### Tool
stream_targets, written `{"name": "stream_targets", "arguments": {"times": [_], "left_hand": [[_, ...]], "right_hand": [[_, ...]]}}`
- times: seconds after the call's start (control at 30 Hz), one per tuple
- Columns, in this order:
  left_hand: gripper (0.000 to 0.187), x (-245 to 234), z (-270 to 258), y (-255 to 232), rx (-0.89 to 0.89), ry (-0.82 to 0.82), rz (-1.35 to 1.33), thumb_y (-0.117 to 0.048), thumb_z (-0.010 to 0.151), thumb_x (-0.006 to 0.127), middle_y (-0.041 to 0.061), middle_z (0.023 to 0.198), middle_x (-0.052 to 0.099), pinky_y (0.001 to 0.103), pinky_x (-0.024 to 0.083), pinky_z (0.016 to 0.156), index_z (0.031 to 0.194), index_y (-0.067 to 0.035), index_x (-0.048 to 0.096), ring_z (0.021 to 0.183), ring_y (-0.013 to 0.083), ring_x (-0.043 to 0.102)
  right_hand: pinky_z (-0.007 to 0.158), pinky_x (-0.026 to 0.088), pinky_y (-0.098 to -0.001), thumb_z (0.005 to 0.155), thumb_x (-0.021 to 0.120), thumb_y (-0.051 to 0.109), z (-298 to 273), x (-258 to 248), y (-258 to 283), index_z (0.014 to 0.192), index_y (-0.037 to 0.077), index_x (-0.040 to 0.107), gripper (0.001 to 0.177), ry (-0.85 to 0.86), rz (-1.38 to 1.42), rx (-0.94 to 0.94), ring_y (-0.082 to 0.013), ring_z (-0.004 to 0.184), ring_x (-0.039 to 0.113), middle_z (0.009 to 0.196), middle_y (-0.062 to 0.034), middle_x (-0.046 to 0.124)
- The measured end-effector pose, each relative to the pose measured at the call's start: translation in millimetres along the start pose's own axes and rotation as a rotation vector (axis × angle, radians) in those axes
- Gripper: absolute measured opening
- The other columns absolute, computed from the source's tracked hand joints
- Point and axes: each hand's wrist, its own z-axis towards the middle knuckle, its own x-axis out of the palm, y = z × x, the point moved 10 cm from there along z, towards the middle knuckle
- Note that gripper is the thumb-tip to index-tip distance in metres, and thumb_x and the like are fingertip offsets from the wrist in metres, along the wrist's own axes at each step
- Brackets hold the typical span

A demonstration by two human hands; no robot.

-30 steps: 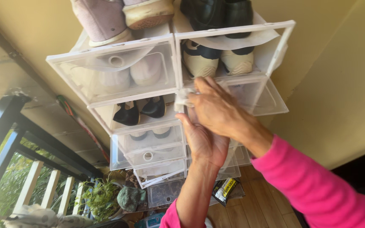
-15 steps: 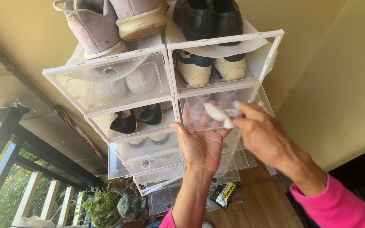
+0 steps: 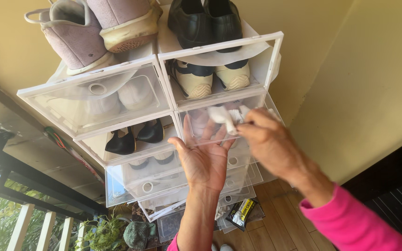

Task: The person wipes the clear plastic doors of a stacked shoe storage unit with a white cloth. They open and close multiple compartments while cleaning the exterior surfaces of the storage unit.

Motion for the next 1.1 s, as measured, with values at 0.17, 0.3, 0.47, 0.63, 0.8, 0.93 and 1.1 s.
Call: {"name": "stream_targets", "arguments": {"times": [0.17,0.3,0.47,0.63,0.8,0.93,1.1], "left_hand": [[0.088,8.5,-1.9,0.1,0.005,0.028,0.021,-0.078,0.086,0.03,0.024,0.155,0.042,0.064,0.044,0.103,0.161,-0.033,0.021,0.126,0.046,0.052],[0.095,8.5,-4.9,9.4,0.013,-0.02,-0.005,-0.081,0.083,0.034,0.024,0.152,0.044,0.063,0.043,0.103,0.159,-0.024,0.023,0.126,0.0456,0.054],[0.097,14.9,-6.0,33.9,-0.028,0.083,-0.01,-0.079,0.09,0.039,0.021,0.152,0.042,0.055,0.041,0.111,0.161,-0.013,0.031,0.132,0.0354,0.052],[0.09,10.0,-2.5,34.1,-0.009,0.055,0.021,-0.076,0.092,0.039,0.024,0.15,0.048,0.053,0.041,0.115,0.155,-0.012,0.035,0.133,0.0385,0.052],[0.088,17.1,-3.8,33.1,-0.031,0.047,0.043,-0.077,0.085,0.038,0.026,0.148,0.048,0.069,0.042,0.105,0.153,-0.02,0.033,0.129,0.0462,0.051],[0.09,18.1,-7.0,35.7,-0.036,0.046,0.049,-0.078,0.083,0.038,0.03,0.153,0.042,0.07,0.042,0.105,0.154,-0.023,0.03,0.132,0.0503,0.048],[0.091,18.2,-7.2,34.9,-0.025,0.055,0.06,-0.077,0.083,0.039,0.03,0.153,0.041,0.07,0.041,0.106,0.154,-0.021,0.029,0.135,0.0533,0.046]], "right_hand": [[0.068,0.055,-0.0345,0.086,0.067,-0.004,-20.4,-21.8,-37.4,0.101,0.004,0.08,0.021,0.009,-0.046,0.116,-0.022,0.081,0.064,0.091,-0.0088,0.068],[0.071,0.054,-0.0388,0.084,0.07,0.0,-20.5,-27.9,-32.8,0.096,0.006,0.081,0.017,-0.066,-0.102,0.152,-0.0264,0.08,0.064,0.094,-0.0099,0.07],[0.078,0.055,-0.0383,0.085,0.065,-0.003,8.6,5.4,7.2,0.107,0.003,0.077,0.026,-0.097,-0.038,0.084,-0.0282,0.09,0.067,0.095,-0.0117,0.067],[0.085,0.057,-0.0374,0.08,0.061,-0.008,4.9,1.6,11.8,0.109,0.0,0.074,0.032,-0.095,0.025,0.047,-0.031,0.103,0.068,0.109,-0.013,0.068],[0.084,0.057,-0.0367,0.08,0.064,-0.01,-24.6,-33.1,-34.2,0.103,0.002,0.077,0.029,-0.089,0.007,0.096,-0.0289,0.095,0.07,0.104,-0.0125,0.07],[0.065,0.052,-0.0371,0.083,0.071,-0.003,-36.9,-39.2,-78.8,0.098,0.002,0.077,0.016,-0.007,0.035,0.309,-0.0249,0.073,0.066,0.089,-0.012,0.069],[0.057,0.046,-0.0392,0.083,0.073,0.0,-26.7,-37.1,-103.5,0.094,0.001,0.077,0.011,-0.031,-0.012,0.389,-0.0236,0.06,0.06,0.078,-0.0127,0.063]]}}
